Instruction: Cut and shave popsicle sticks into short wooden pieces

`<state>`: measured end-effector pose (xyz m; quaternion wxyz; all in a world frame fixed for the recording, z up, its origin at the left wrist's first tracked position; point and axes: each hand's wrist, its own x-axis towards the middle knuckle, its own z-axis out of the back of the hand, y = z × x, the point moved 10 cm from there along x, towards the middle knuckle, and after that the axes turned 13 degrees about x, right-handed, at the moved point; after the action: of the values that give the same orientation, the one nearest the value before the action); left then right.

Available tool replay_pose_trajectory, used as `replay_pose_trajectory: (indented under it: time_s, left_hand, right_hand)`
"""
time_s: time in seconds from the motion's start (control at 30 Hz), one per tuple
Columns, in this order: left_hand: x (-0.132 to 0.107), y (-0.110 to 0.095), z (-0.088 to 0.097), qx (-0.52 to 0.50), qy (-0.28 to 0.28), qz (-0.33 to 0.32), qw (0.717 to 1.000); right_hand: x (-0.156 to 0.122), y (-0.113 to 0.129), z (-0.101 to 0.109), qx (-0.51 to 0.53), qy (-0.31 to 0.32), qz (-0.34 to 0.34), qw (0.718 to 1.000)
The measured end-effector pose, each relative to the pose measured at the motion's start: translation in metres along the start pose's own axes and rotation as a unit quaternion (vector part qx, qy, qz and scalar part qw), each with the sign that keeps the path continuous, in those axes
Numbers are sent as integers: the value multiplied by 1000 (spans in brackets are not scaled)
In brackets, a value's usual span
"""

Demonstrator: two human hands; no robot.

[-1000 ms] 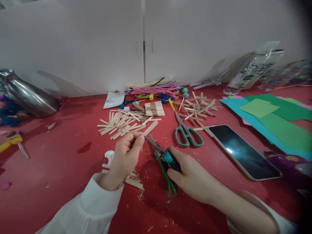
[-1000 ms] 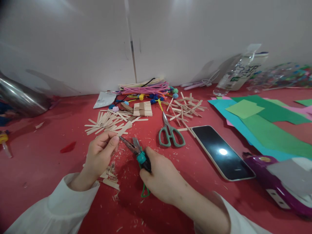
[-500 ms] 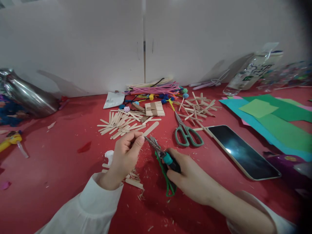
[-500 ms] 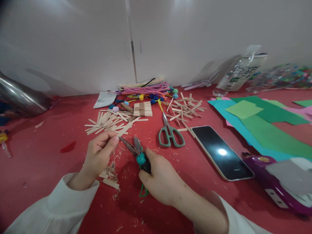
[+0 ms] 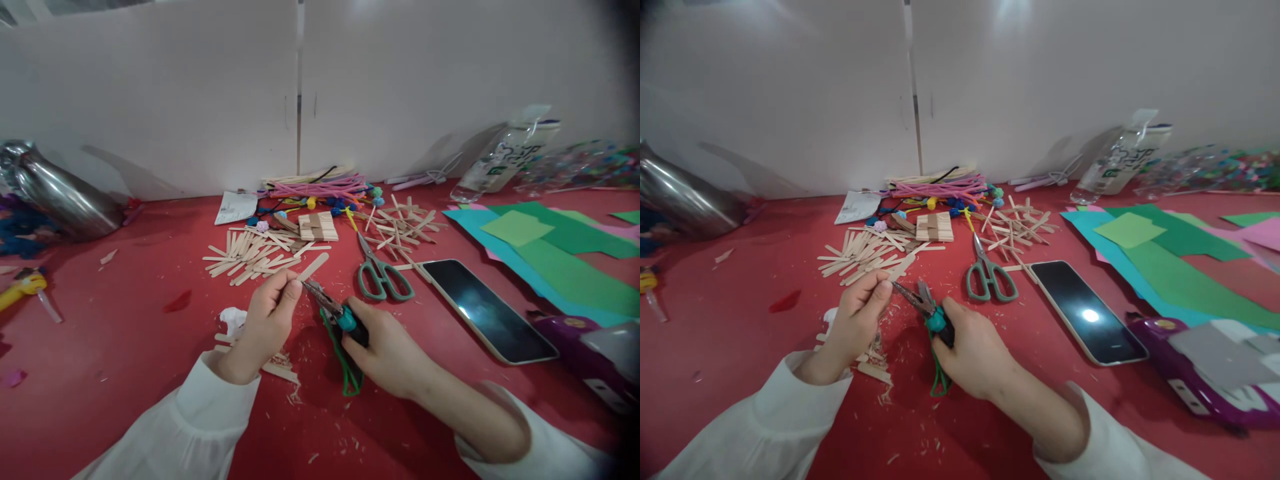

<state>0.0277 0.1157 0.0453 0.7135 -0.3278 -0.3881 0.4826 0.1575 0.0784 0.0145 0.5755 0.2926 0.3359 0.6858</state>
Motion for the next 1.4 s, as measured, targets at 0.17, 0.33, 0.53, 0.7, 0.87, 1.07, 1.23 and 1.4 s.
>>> replay_pose_trajectory:
  time_s: [0.17, 0.33, 0.53, 0.7, 0.87, 1.07, 1.23, 1.4]
  left_hand:
    - [-2, -8, 4, 27, -19, -26, 999]
    - [-3, -10, 6, 30, -21, -36, 999]
    - [-4, -15, 10, 45, -45, -56, 996]
    - [-7, -20, 14, 61, -78, -70, 993]
    - [-8, -22, 15, 72, -99, -70, 990]
    - [-6, -19, 11, 69, -84, -59, 992]
    - [-6, -19, 10, 86, -90, -67, 990]
    - [-5, -14, 9, 117, -99, -67, 986]
  right_hand:
    - [0, 3, -1, -6, -8, 32, 999]
    - [0, 7, 0, 2, -8, 59, 998]
    - [3, 8, -2, -7, 8, 63, 998]
    - [1, 10, 3, -52, -17, 47, 997]
    - [-2, 9, 3, -50, -16, 20, 998]
    - [-3, 5, -7, 85, 55, -12, 995]
    - [-5, 2, -12, 130, 87, -36, 987]
    - [-6, 1, 0, -29, 22, -57, 998]
